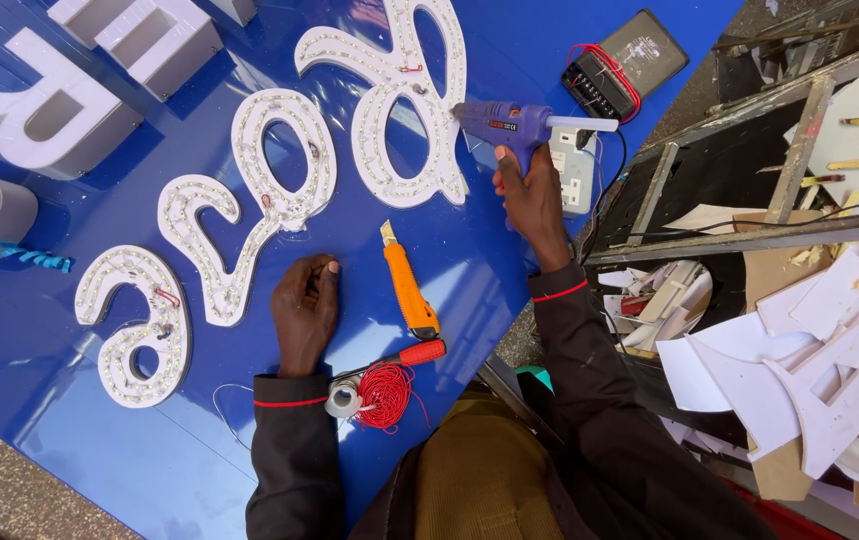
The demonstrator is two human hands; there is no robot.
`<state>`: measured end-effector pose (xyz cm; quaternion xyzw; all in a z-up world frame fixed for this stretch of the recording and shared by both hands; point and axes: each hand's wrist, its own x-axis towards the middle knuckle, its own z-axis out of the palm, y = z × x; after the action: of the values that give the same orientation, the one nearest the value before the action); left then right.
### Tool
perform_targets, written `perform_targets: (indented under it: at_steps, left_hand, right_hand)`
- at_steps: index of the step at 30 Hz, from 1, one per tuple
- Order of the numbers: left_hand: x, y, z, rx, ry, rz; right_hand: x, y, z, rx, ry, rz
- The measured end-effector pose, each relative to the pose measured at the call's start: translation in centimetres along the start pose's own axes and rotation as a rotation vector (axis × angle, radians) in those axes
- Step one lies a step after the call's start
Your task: The person works on an LED sign, applying glue with a glue gun to the back of illuminated letters and using a utility knife to trim materials. They then move to a different station, handle a power drill and battery, and use a multimeter to test electrical components on the sign.
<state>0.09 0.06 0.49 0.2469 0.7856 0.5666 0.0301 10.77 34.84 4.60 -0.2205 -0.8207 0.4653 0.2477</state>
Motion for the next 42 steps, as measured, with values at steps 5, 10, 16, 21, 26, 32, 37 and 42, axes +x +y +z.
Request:
perform_targets:
  at_steps: [5,10,16,21,26,32,37,42]
  left_hand:
    - [0.1,-0.1,0.0,0.004,0.005,0.005]
    - [0.2,-0.1,0.0,0.006,-0.001,0.002]
    - [0.1,0.1,-0.1,0.006,-0.006,0.007]
    - [0.1,0.3,-0.1,0.006,-0.012,-0.006]
    - [0.1,0.6,0.0,0.024,-0.015,-0.002]
    - [0.1,0.5,0.0,0.032,-0.009,-0.006]
    - [0.0,0.3,0.0,0.037,-0.011,-0.01]
    - [0.0,0.2,0.0,0.018,-0.013,-0.029]
  right_hand:
    - [0.3,0.8,0.0,-0.025,0.013,0.006]
    - [0.0,-1.3,-0.3,0.024,-0.01,0.041]
    - [0.3,-1.1,-0.5,0.044,0.03,0.074]
    - [-0.2,-0.8,-1.0,0.047,0.033,0.096]
    - [-0.2,-0.4,-1.3,0.025,0.034,0.105]
    - [0.1,-0.2,-1.4,0.041,0.028,0.118]
    - [1.4,0.3,-1.3,0.082,0.052,0.116]
    - [3.4,-0.2,-1.7,0.197,0.052,0.132]
